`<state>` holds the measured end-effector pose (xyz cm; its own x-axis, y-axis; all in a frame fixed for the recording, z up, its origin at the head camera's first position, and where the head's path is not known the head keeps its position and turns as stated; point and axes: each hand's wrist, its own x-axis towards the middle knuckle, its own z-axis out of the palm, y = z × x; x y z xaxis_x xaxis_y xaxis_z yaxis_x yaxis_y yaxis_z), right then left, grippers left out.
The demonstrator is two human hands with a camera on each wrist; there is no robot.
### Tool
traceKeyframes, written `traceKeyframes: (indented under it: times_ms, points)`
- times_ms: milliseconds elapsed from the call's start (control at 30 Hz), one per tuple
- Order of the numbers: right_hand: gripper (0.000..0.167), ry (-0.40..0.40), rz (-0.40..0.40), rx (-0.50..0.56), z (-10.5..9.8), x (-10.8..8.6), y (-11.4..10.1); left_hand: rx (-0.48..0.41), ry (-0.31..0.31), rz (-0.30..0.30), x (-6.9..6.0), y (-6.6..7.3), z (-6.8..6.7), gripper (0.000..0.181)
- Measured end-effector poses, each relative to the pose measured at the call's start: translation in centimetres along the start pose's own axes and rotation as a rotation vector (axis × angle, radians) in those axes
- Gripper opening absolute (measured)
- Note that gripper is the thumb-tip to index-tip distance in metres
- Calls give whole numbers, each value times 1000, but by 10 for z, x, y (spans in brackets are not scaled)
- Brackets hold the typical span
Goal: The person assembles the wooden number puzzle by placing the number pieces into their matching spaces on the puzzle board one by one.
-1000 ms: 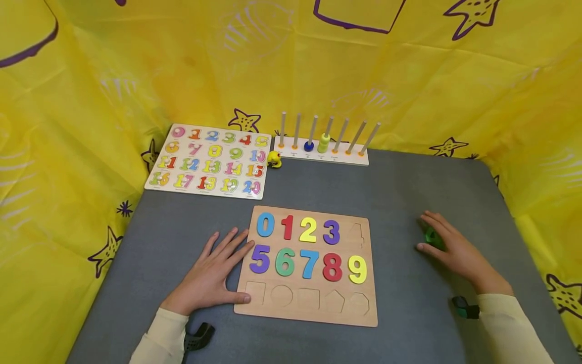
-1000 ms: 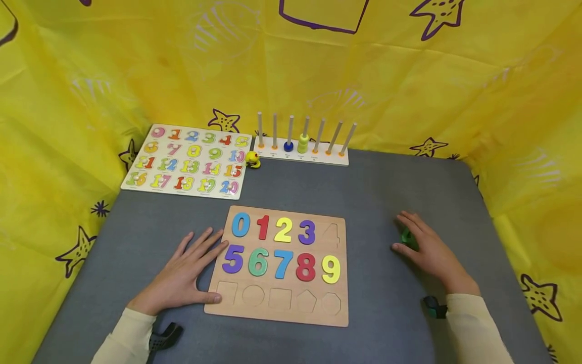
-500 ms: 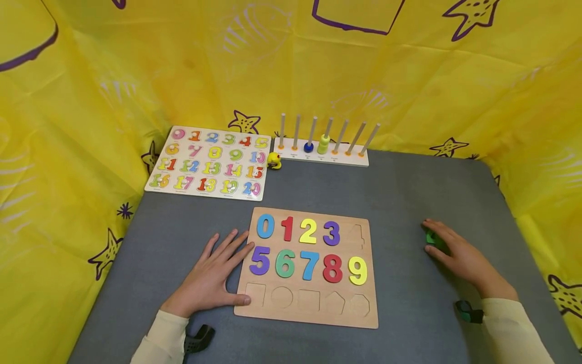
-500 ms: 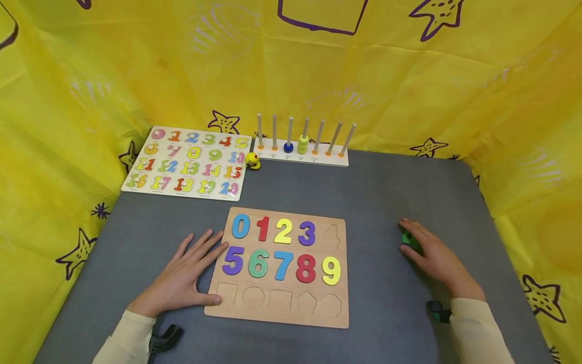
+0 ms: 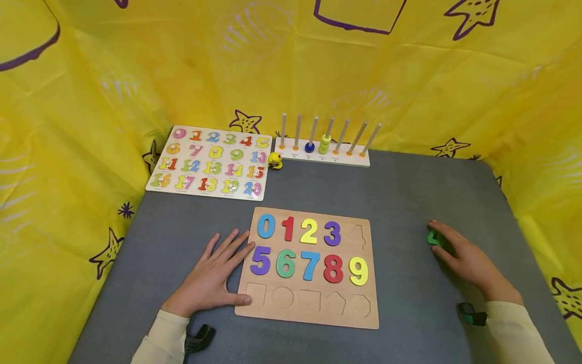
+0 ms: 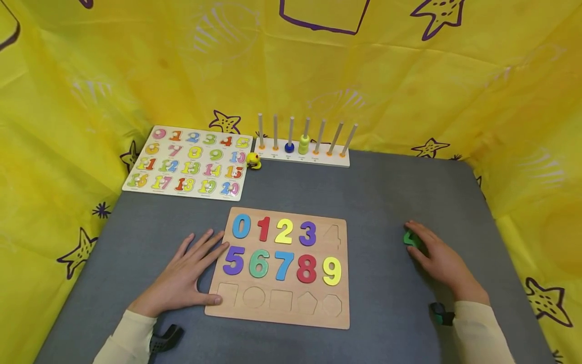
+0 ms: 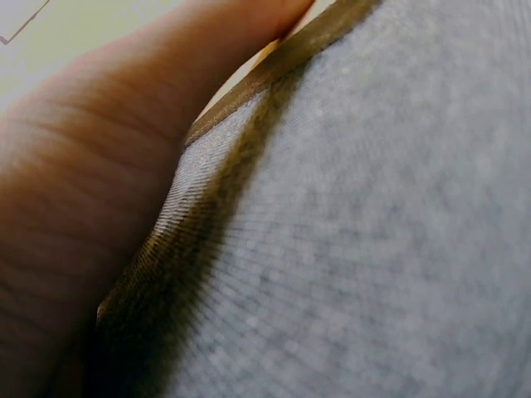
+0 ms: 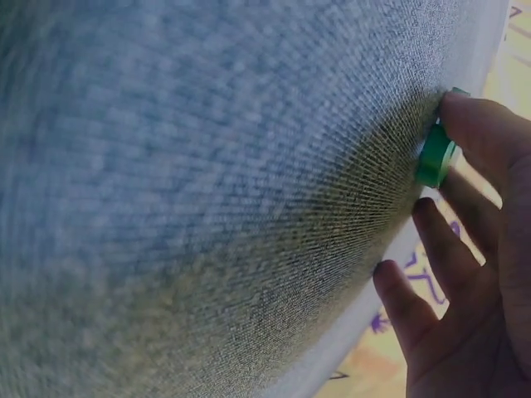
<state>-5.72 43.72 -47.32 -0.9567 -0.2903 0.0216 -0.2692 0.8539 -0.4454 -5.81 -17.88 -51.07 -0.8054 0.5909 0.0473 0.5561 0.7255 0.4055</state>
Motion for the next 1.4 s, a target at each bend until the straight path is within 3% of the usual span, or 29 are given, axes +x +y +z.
traceKeyframes:
  times_ms: [300,700,1133,1400]
  points:
    - [70,5,6,-12,-3,-4,5,-8,-12,-3,0,0,-1,120]
    - [81,-10,-105,19,-6,-7,10,-11,-22,-13,0,1,-2,120]
    - [71,40,-38,-44,-3,-7,7,-2,-10,-10,0,1,-1,121]
    - [67,85,-75,-78,-3,-5,3,6,3,-2,-1,1,0,121]
